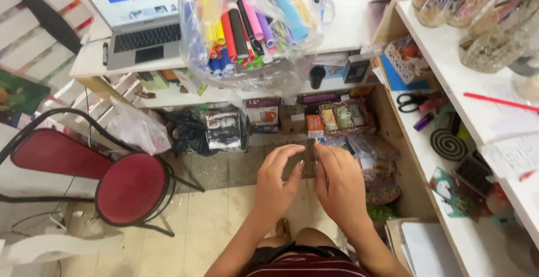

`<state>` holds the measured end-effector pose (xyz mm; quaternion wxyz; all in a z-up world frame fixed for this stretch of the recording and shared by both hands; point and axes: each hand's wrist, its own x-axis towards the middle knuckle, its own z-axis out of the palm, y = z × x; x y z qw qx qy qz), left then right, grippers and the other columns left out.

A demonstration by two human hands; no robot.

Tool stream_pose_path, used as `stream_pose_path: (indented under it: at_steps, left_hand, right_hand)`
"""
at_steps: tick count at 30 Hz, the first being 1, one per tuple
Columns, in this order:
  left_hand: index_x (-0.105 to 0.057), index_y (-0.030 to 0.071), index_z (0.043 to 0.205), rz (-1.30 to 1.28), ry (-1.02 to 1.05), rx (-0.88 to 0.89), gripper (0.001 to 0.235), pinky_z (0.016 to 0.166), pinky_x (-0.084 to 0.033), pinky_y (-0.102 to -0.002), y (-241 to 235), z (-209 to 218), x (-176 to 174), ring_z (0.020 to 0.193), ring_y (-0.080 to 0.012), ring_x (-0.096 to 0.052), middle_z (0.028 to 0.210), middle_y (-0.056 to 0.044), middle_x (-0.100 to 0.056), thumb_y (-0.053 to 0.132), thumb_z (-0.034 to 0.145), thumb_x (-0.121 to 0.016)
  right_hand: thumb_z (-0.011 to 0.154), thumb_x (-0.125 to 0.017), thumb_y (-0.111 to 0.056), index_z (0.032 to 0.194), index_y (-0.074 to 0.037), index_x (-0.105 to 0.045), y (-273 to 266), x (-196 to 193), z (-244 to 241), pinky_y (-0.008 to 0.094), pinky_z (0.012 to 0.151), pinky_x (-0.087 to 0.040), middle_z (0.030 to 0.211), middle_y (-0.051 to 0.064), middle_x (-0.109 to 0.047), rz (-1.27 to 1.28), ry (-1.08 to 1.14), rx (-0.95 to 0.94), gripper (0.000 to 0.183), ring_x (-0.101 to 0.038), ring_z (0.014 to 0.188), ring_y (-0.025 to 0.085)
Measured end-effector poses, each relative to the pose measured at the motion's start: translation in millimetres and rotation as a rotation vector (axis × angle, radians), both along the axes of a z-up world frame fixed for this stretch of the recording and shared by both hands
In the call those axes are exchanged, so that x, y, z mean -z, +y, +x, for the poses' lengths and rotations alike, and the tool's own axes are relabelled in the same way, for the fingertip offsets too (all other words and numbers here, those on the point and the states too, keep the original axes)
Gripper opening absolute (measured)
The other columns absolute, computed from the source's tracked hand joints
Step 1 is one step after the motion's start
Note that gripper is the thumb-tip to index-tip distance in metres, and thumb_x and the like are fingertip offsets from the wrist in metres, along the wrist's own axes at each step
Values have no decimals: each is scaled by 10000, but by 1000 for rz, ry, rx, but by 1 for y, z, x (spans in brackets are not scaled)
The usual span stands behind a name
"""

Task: The person is inspecting and organizing rolls of colored paper at a shop counter, checking labels and repositioning items.

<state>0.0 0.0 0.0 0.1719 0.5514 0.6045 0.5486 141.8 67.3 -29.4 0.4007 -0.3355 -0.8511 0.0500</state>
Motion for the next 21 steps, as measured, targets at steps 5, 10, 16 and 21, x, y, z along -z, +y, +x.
stream_pose_path:
  at_steps: [5, 10, 16, 21]
  left_hand:
    - [-706, 71, 1219, 6, 10, -10, 252, 958, -537, -507, 53, -38, 6, 1108, -392, -689, 1125, -157, -723, 88, 980, -627]
    - [-710, 93, 1216, 0, 15, -69, 248, 962, -534, -486, 105, -82, 16, 1121, -362, -689, 1135, -126, -728, 135, 985, -630]
    - [-707, 118, 1231, -5, 7, -150, 257, 977, -534, -478, 174, -127, 18, 1151, -342, -677, 1172, -111, -719, 165, 993, -625]
    - [-715, 105, 1234, -28, -17, -233, 277, 950, -548, -481, 237, -162, 5, 1147, -359, -680, 1183, -122, -727, 113, 967, -642]
  right_hand:
    - [978, -571, -77, 1262, -71, -677, 54, 2, -38, 423, 836, -540, 1066, 106, -691, -20, 17, -27, 303, -680, 1006, 332]
    - [968, -587, -59, 1252, -44, -684, 112, -5, -83, 433, 834, -551, 1059, 136, -699, -87, 41, -108, 300, -688, 988, 354]
    - [986, -572, -58, 1275, -33, -668, 194, -7, -138, 434, 849, -548, 1056, 131, -688, -58, -4, -218, 305, -682, 1028, 348]
    - [974, -593, -48, 1263, -9, -679, 270, -10, -181, 429, 873, -555, 1034, 148, -700, -90, 4, -214, 304, -692, 1031, 347]
